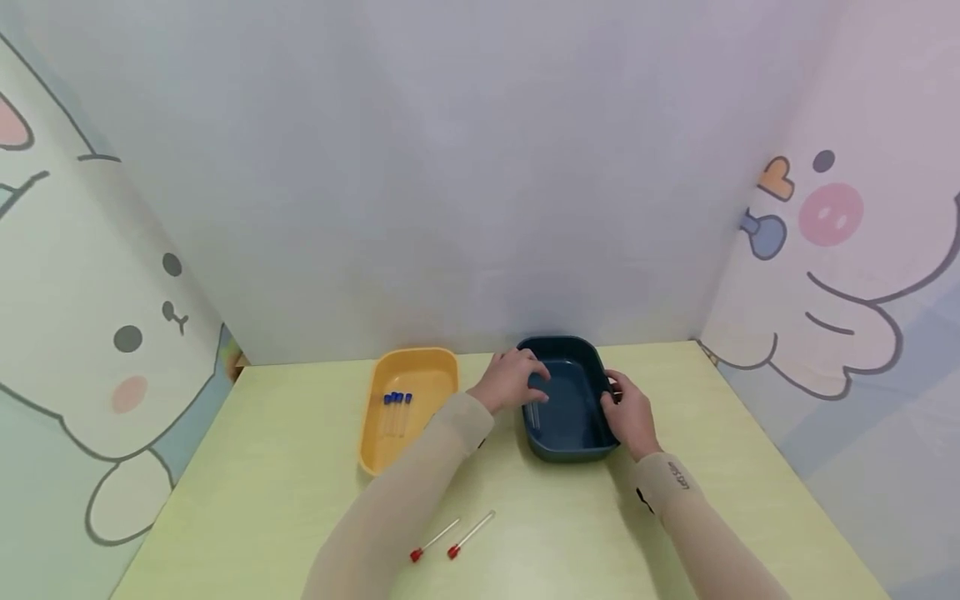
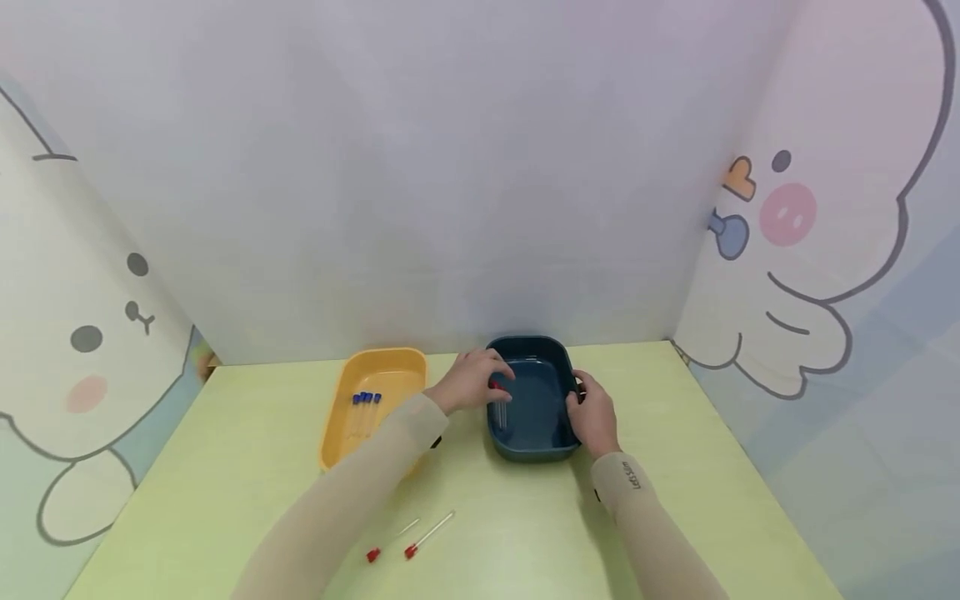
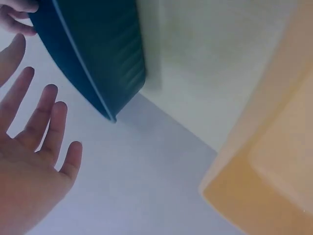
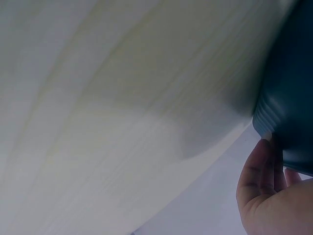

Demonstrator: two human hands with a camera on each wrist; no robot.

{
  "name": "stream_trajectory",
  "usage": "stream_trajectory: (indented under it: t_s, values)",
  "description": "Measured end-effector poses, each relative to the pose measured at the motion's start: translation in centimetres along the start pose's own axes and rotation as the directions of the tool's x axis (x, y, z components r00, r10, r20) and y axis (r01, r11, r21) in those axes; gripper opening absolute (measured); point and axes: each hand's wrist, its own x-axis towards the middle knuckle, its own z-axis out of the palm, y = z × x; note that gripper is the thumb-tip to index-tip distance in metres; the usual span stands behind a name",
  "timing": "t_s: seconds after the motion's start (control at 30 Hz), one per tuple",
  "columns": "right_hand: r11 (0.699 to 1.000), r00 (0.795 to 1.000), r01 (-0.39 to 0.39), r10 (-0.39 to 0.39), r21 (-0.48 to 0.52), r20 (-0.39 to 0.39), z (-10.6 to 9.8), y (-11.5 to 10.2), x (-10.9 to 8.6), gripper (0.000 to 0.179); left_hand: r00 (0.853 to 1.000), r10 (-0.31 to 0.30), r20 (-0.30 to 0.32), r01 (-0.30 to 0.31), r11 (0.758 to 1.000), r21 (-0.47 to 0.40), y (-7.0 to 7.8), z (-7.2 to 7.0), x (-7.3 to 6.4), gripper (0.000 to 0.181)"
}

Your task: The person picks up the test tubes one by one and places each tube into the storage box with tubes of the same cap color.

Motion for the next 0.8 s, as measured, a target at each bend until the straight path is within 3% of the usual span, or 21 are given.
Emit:
stream_trajectory:
  t_s: [0.37, 0.8]
  values:
    - [1.0, 1.0, 0.008, -0.008, -0.01, 0.0, 0.1, 0.3, 0.1, 0.047, 1.0, -0.002, -0.024, 0.002, 1.0, 0.0, 0.2, -3.0, -3.0, 0.037]
    - [1.0, 1.0, -0.007, 0.007, -0.014, 0.01, 0.4, 0.2, 0.2, 0.047, 0.999, 0.036, -0.037, -0.035, 0.999, 0.014, -1.1, -3.8, -6.1, 0.04]
